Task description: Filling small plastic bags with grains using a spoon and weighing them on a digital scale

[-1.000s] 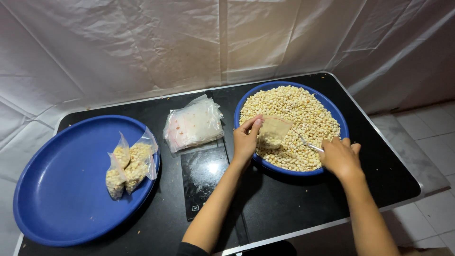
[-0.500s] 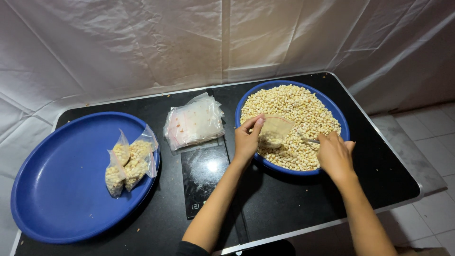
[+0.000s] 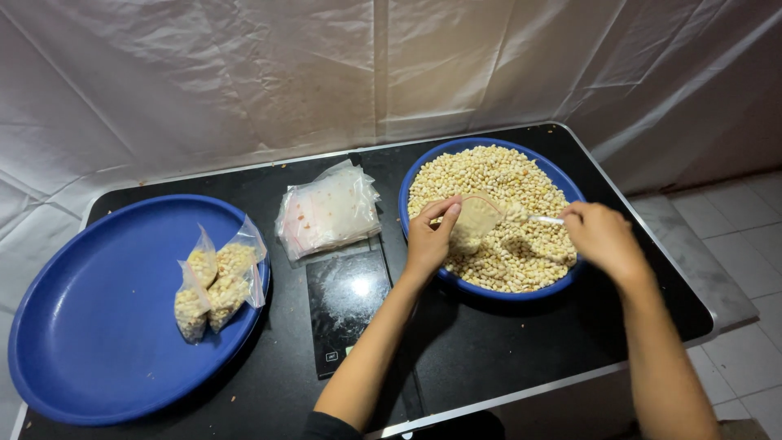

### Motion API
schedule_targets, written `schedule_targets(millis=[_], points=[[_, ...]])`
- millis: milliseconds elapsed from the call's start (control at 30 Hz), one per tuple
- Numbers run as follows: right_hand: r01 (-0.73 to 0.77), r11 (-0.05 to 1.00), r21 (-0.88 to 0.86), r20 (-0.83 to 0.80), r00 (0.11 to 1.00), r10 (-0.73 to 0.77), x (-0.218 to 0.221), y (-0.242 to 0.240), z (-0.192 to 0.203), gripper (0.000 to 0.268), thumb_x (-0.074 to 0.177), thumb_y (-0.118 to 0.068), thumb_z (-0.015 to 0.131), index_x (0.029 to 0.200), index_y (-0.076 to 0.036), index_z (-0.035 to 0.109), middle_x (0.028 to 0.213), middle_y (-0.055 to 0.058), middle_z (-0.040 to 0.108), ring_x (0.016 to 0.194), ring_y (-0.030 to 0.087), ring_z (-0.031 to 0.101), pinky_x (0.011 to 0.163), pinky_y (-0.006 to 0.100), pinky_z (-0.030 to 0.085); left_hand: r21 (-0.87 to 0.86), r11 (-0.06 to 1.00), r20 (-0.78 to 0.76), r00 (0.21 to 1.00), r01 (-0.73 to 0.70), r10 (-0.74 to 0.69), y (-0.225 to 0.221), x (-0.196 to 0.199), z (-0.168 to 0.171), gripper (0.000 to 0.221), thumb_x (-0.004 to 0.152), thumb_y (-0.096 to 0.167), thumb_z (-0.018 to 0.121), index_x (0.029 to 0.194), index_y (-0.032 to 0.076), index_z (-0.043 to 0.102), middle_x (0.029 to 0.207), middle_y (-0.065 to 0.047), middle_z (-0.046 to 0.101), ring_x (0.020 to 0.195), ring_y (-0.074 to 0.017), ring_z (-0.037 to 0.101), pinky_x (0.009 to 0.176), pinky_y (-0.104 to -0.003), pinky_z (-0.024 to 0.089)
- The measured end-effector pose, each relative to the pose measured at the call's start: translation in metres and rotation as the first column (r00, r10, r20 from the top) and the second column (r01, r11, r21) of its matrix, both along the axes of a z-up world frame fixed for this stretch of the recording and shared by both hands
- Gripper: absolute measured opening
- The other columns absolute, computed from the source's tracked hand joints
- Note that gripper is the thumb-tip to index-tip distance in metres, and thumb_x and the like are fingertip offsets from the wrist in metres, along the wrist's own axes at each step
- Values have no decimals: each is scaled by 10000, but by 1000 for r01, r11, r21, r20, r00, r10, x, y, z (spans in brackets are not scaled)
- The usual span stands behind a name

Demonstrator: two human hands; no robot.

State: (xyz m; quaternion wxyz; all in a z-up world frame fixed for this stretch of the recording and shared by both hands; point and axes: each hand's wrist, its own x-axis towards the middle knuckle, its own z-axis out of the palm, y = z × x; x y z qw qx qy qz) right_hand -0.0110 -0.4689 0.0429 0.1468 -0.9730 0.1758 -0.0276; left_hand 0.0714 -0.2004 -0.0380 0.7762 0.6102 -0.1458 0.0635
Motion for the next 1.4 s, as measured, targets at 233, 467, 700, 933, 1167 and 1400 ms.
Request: schedule_targets(millis=[233, 467, 700, 933, 1167, 1400], points=[[-60, 995, -75, 152, 986, 71, -12, 40, 74, 326, 923, -311, 517, 1062, -158, 769, 1088, 130, 746, 1028, 355, 679, 902, 463, 472, 49, 998, 78, 996, 31, -35, 6, -9, 14, 256, 967, 222, 662, 1165, 91, 758, 1138, -53, 739, 1095, -165, 668, 956, -283, 523], [-157, 843, -515, 308, 884, 353, -16, 75, 49, 168, 949, -334, 616, 1018, -235, 733, 950, 27, 629, 914, 237, 641, 868, 431, 414, -2, 1000, 30, 1000, 5, -5, -3, 5, -4, 237, 962, 236, 703, 1162, 126, 767, 1096, -41, 753, 1016, -151, 695, 840, -263, 569], [123, 447, -886, 397, 697, 596, -39, 92, 43, 140, 942, -283, 682, 1071, -333, 704, 940, -52, 573, 877, 148, 550, 874, 376, 368, -38, 999, -26, 999, -36, 35, -6, 15, -17, 215, 960, 247, 743, 1155, 165, 780, 1016, -16, 759, 923, -124, 710, 717, -237, 597], [273, 654, -706, 500, 846, 187, -39, 40, -11, 89, 975, -276, 695, 1055, -238, 709, 976, -10, 585, 907, 203, 648, 886, 395, 432, -39, 996, 41, 995, -85, 87, 5, 3, 5, 170, 980, 205, 716, 1115, 137, 795, 950, -35, 758, 898, -148, 718, 780, -303, 594], [85, 923, -376, 135, 990, -36, -7, 12, -105, 242, 1001, -303, 547, 1099, -244, 760, 1042, 76, 677, 1052, 357, 664, 894, 592, 420, -14, 987, 129, 979, -160, 161, 52, -13, 47, 151, 964, 202, 727, 1077, 134, 800, 913, -75, 756, 891, -168, 703, 825, -342, 568], [-497, 857, 135, 565, 749, 346, 1, 126, -44, 265, 957, -145, 682, 1213, -89, 722, 1114, 188, 684, 1060, 445, 660, 883, 518, 530, 70, 981, 121, 978, -181, 171, 129, -32, 51, 177, 985, 180, 698, 1131, 128, 784, 962, -55, 750, 925, -129, 683, 868, -334, 560]])
